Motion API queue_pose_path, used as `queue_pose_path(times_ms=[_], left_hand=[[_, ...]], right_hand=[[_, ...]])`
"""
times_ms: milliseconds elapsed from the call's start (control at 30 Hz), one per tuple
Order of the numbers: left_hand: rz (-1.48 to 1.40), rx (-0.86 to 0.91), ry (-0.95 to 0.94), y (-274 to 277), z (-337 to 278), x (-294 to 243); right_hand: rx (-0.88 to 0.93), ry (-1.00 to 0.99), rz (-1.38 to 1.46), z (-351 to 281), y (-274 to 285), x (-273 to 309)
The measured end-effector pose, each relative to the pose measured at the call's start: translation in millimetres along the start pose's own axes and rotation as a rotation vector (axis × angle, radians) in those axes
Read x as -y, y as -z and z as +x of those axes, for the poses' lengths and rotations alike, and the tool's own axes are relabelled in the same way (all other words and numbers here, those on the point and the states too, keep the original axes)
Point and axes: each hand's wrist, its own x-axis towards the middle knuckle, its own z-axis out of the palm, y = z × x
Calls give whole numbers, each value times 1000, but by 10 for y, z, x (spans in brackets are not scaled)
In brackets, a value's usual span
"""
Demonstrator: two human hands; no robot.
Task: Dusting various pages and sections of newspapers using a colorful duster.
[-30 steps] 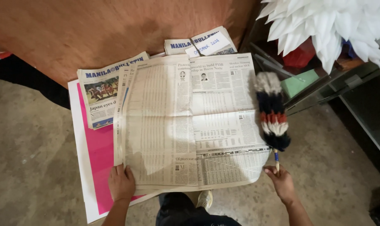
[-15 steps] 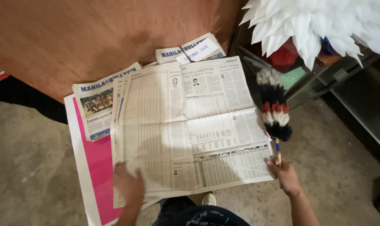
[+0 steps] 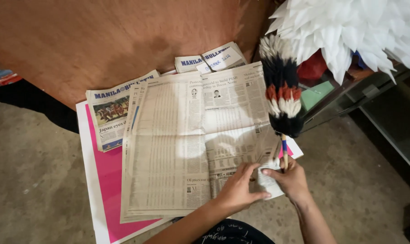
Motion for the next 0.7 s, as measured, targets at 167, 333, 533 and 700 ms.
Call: queue_pose_path(times_ms=[167, 333, 533, 700], left_hand=[[-102, -149, -29, -219, 98, 182], [2, -123, -97, -7, 3, 63], [342, -369, -260, -34, -77, 160], [1, -754, -79, 327, -179, 228]], right_hand=[[33, 91, -111, 2, -126, 67], [51, 147, -63, 25, -113, 29], [17, 111, -84, -89, -100, 255], [37, 75, -8, -149, 97, 213]])
